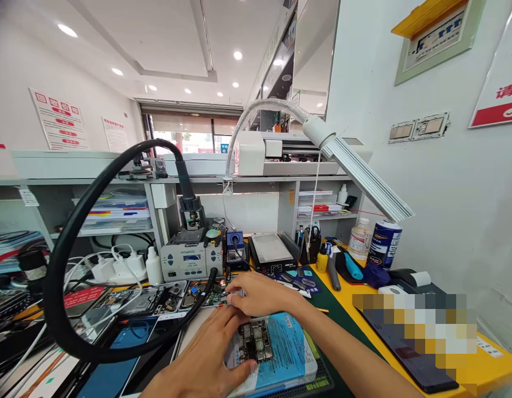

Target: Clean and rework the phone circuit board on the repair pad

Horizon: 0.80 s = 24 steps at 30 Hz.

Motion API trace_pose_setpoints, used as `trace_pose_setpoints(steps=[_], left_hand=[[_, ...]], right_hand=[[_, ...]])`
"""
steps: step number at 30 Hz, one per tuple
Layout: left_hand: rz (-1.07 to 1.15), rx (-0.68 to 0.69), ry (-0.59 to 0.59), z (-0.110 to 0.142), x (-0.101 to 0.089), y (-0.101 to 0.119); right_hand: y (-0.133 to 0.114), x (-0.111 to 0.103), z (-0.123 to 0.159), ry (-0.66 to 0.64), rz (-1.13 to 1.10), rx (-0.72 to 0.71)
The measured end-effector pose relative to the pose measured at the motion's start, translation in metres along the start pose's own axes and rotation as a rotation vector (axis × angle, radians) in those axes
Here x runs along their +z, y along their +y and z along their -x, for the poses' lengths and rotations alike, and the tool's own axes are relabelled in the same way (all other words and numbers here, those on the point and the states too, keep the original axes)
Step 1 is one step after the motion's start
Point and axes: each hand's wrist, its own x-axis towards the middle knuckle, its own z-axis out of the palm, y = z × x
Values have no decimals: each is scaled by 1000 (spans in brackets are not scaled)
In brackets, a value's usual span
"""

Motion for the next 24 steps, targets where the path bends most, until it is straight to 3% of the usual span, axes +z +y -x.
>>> trace_pose_setpoints(steps=[4, 8, 11, 13, 15, 17, 19, 21, 24], left_hand=[[13, 38, 95, 2, 3, -5], [40, 39, 349, -3, -16, -19], [32, -118, 659, -27, -63, -39], [13, -268, 862, -55, -109, -56], [-27, -400, 992, -89, -156, -73], [-66, -490, 1032, -124, -193, -87], [-102, -545, 1008, -153, -212, -98], [-128, -579, 957, -172, -214, -106], [-155, -619, 933, -185, -204, -115]], right_hand=[[11, -5, 16, -13, -52, 10], [24, -2, 41, 28, -104, 53], [30, -1, 57, 75, -151, 82], [34, 0, 63, 87, -186, 93], [37, 1, 66, 97, -214, 99], [40, 4, 70, 106, -231, 103], [43, 9, 73, 107, -241, 105], [44, 16, 77, 95, -247, 104], [43, 26, 80, 77, -247, 90]])
